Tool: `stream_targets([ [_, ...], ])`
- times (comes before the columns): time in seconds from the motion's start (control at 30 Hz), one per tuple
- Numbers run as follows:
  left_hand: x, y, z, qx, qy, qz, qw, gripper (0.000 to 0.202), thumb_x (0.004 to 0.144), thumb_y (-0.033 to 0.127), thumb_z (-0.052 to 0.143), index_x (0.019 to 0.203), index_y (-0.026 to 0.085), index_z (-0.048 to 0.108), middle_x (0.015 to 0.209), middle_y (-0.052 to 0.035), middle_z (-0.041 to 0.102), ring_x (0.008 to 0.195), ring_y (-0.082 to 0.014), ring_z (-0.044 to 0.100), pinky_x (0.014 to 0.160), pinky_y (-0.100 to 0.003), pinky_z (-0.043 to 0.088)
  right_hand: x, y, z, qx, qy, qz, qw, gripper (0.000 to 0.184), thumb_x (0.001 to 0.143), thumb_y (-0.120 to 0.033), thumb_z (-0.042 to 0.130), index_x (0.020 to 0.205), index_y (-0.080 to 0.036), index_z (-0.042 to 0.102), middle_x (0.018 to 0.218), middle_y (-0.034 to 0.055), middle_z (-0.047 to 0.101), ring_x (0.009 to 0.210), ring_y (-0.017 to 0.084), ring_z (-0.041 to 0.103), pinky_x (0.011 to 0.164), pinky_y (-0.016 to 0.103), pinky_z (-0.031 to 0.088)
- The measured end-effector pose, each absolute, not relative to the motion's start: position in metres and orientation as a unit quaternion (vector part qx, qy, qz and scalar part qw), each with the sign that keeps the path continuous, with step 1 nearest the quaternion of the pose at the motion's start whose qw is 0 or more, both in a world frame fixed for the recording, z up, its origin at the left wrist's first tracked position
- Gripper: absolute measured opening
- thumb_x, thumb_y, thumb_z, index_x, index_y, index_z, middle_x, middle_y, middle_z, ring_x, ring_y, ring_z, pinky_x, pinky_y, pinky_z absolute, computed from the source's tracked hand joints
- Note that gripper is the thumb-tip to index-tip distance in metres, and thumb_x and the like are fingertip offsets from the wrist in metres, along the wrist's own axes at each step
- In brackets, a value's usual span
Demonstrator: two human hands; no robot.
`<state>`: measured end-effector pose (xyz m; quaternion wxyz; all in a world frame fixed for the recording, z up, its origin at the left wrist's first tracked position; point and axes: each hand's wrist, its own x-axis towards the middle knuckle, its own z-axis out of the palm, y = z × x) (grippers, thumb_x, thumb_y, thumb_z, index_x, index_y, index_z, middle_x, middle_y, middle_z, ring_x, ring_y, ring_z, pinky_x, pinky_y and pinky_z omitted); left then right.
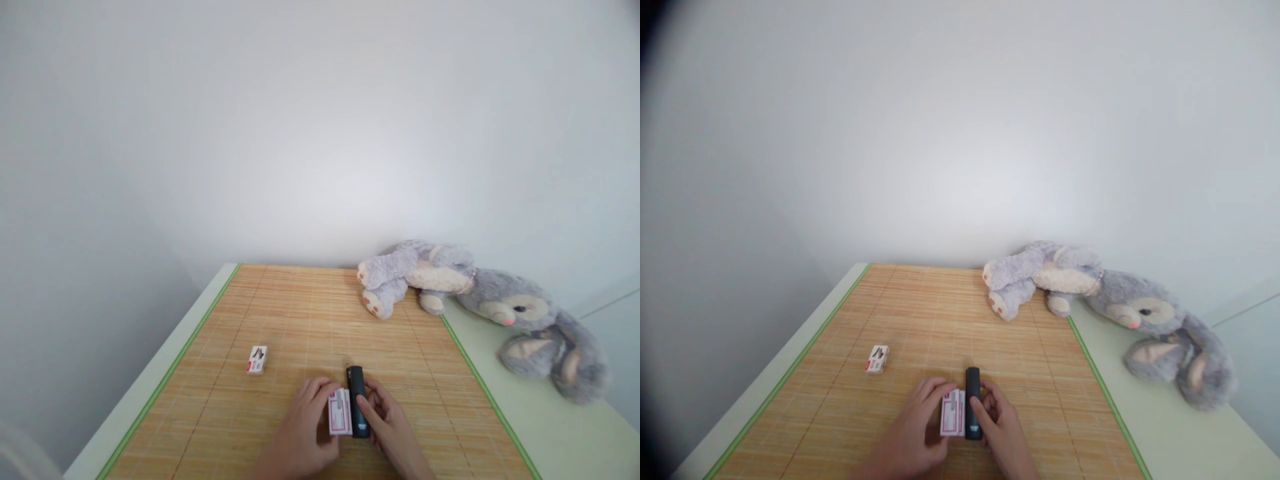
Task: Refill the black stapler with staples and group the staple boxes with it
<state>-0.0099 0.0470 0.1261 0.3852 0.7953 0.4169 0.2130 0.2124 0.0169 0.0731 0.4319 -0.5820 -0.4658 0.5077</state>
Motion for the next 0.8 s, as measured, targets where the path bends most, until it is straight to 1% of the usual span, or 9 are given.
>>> stream_targets([
  [0.23,-0.006,0.068,0.13,0.788,0.369,0.192,0.454,0.07,0.072,0.031,0.082,0.137,0.033,0.058,0.135,-0.0039,0.064,0.125,-0.0283,0.058,0.109,-0.041,0.046,0.214,0.014,0.068,-0.579,-0.472,0.51,0.427,0.06,0.097,-0.066,0.057,0.136,-0.021,0.056,0.075,-0.0054,0.05,0.052,0.011,0.05,0.045,0.024,0.041],
  [0.37,0.002,0.069,0.126,0.794,0.37,0.192,0.443,0.068,0.069,0.028,0.083,0.134,0.034,0.06,0.13,-0.0025,0.066,0.121,-0.0274,0.06,0.107,-0.039,0.048,0.212,0.014,0.071,-0.576,-0.476,0.509,0.427,0.058,0.098,-0.065,0.055,0.136,-0.022,0.056,0.076,-0.0046,0.051,0.056,0.012,0.051,0.048,0.026,0.043],
  [0.43,0.004,0.065,0.122,0.792,0.368,0.19,0.448,0.075,0.069,0.029,0.085,0.139,0.035,0.057,0.136,-0.003,0.063,0.126,-0.0277,0.058,0.11,-0.04,0.047,0.211,0.014,0.073,-0.577,-0.477,0.508,0.427,0.059,0.098,-0.066,0.055,0.136,-0.022,0.056,0.077,-0.0043,0.051,0.056,0.013,0.051,0.048,0.026,0.043],
  [0.53,-0.006,0.062,0.12,0.786,0.387,0.205,0.437,0.104,0.065,0.044,0.092,0.155,0.035,0.042,0.158,-0.0067,0.048,0.143,-0.0324,0.046,0.121,-0.047,0.038,0.213,0.012,0.075,-0.577,-0.471,0.518,0.42,0.066,0.097,-0.067,0.053,0.145,-0.022,0.047,0.079,-0.0042,0.052,0.053,0.012,0.05,0.046,0.026,0.041],
  [0.57,-0.013,0.064,0.121,0.779,0.408,0.231,0.416,0.102,0.068,0.05,0.09,0.157,0.035,0.04,0.16,-0.0074,0.045,0.146,-0.0328,0.043,0.123,-0.049,0.036,0.215,0.011,0.074,-0.577,-0.47,0.521,0.418,0.069,0.098,-0.067,0.053,0.149,-0.023,0.043,0.079,-0.0046,0.052,0.053,0.012,0.05,0.046,0.026,0.04],
  [0.6,-0.024,0.067,0.122,0.767,0.436,0.266,0.388,0.091,0.076,0.055,0.084,0.155,0.034,0.044,0.159,-0.0078,0.046,0.145,-0.0319,0.043,0.122,-0.049,0.036,0.217,0.01,0.073,-0.579,-0.471,0.518,0.418,0.072,0.098,-0.067,0.053,0.152,-0.022,0.039,0.078,-0.0048,0.052,0.055,0.013,0.051,0.048,0.026,0.041],
  [0.67,-0.052,0.081,0.124,0.717,0.516,0.35,0.311,0.048,0.095,0.055,0.06,0.137,0.033,0.063,0.141,-0.0073,0.061,0.131,-0.0275,0.056,0.114,-0.046,0.044,0.221,0.006,0.071,-0.594,-0.487,0.493,0.408,0.076,0.096,-0.064,0.056,0.155,-0.02,0.036,0.076,-0.0048,0.052,0.061,0.016,0.055,0.056,0.028,0.045],
  [0.73,-0.087,0.099,0.124,0.628,0.621,0.402,0.241,0.044,0.096,0.061,0.052,0.117,0.027,0.071,0.114,-0.0066,0.07,0.102,-0.0251,0.066,0.092,-0.04,0.055,0.224,0.002,0.071,-0.623,-0.519,0.452,0.371,0.084,0.091,-0.059,0.064,0.158,-0.016,0.034,0.077,-0.0037,0.056,0.068,0.019,0.06,0.064,0.031,0.048],
  [0.8,-0.118,0.117,0.119,0.56,0.698,0.383,0.227,0.052,0.089,0.069,0.056,0.112,0.025,0.072,0.095,-0.0036,0.071,0.081,-0.0237,0.065,0.076,-0.037,0.053,0.223,0.0,0.075,-0.663,-0.547,0.411,0.305,0.099,0.081,-0.053,0.075,0.161,-0.017,0.029,0.079,-0.002,0.064,0.072,0.022,0.065,0.068,0.032,0.05],
])
